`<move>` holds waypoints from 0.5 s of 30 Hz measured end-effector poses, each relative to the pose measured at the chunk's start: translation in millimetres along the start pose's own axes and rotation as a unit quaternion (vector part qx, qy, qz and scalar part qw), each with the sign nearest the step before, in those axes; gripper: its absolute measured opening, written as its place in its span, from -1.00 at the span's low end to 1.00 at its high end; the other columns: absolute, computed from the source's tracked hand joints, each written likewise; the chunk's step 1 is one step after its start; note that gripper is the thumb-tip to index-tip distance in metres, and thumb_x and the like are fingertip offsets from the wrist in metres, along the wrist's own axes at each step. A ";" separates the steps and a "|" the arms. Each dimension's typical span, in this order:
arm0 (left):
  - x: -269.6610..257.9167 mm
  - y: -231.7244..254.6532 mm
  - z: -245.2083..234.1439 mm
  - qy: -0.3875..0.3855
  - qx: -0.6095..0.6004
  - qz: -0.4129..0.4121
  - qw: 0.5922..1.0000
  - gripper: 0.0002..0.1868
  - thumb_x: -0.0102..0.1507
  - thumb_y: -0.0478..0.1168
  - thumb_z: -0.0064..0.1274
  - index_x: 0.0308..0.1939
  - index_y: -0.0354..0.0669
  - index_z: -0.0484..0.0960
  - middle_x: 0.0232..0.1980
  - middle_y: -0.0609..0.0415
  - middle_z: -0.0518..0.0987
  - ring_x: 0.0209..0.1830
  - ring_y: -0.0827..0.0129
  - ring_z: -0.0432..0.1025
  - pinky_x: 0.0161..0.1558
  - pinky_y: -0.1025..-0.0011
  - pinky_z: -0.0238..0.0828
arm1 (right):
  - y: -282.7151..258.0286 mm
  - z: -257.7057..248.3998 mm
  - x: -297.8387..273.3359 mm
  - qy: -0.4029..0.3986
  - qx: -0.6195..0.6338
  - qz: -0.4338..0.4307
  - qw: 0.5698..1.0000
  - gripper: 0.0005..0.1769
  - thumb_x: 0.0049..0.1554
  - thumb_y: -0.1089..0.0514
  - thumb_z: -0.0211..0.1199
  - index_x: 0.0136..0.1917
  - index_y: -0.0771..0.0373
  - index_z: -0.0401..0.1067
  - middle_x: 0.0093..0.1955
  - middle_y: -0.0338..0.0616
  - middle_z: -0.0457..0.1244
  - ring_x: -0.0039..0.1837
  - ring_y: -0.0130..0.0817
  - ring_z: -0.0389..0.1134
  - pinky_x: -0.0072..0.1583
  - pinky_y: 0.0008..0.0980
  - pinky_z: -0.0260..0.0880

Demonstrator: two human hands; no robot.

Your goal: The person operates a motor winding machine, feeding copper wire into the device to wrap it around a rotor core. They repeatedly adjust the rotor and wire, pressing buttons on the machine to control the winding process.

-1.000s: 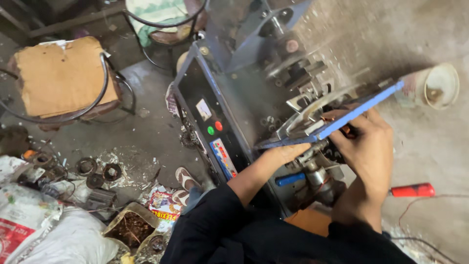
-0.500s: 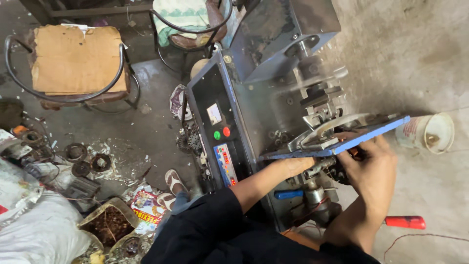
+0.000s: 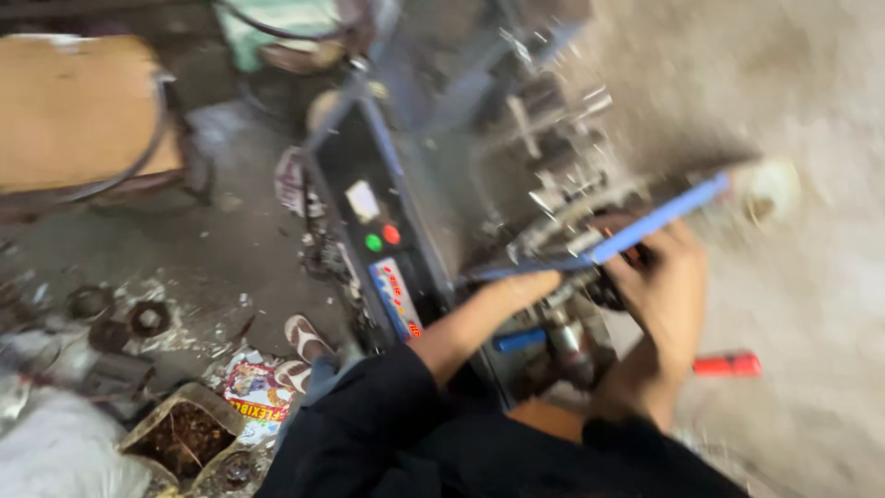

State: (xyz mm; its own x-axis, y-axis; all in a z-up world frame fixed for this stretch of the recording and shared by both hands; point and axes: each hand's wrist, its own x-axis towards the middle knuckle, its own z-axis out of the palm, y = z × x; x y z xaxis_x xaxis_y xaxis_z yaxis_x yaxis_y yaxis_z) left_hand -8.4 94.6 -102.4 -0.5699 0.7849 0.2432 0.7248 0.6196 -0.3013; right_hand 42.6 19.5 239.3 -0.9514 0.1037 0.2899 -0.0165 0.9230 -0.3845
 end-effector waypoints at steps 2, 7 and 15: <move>-9.4 2.3 7.0 -0.076 -0.487 -0.061 0.868 -0.57 0.50 -0.02 -0.28 0.30 -0.15 0.50 0.25 0.03 0.56 0.21 0.31 0.42 0.37 0.34 0.30 | 1.8 0.1 -3.0 0.012 -0.012 -0.033 0.999 -0.67 -0.01 0.33 0.47 0.05 0.17 0.62 0.04 -0.10 0.38 0.02 -0.24 0.41 0.05 -0.36 0.39; -38.4 -21.2 -11.9 0.064 -0.940 -0.084 0.325 -0.65 0.49 -0.14 -0.15 0.27 -0.24 0.47 0.25 -0.06 0.52 0.25 0.22 0.40 0.36 0.26 0.32 | -6.2 -2.4 -2.3 0.003 -0.003 -0.006 1.000 -0.67 0.00 0.31 0.49 0.07 0.19 0.62 0.03 -0.09 0.34 0.03 -0.20 0.42 0.07 -0.32 0.40; -50.8 -42.8 -47.9 0.150 -0.977 -0.022 -0.148 -0.63 0.33 -0.28 0.16 0.22 -0.17 0.55 0.19 -0.02 0.56 0.22 0.23 0.46 0.35 0.23 0.38 | -3.4 -1.7 -2.3 0.002 -0.004 -0.016 1.000 -0.66 0.00 0.31 0.49 0.08 0.19 0.62 0.04 -0.06 0.34 0.06 -0.15 0.42 0.11 -0.29 0.41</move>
State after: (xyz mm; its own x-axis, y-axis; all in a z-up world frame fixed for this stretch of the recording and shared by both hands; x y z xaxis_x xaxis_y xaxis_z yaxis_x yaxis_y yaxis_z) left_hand 8.1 28.1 -57.7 -0.7858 0.5711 0.2373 -0.5984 -0.7990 -0.0586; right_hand 45.3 16.7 241.4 -0.9493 0.0748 0.3052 -0.0449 0.9290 -0.3672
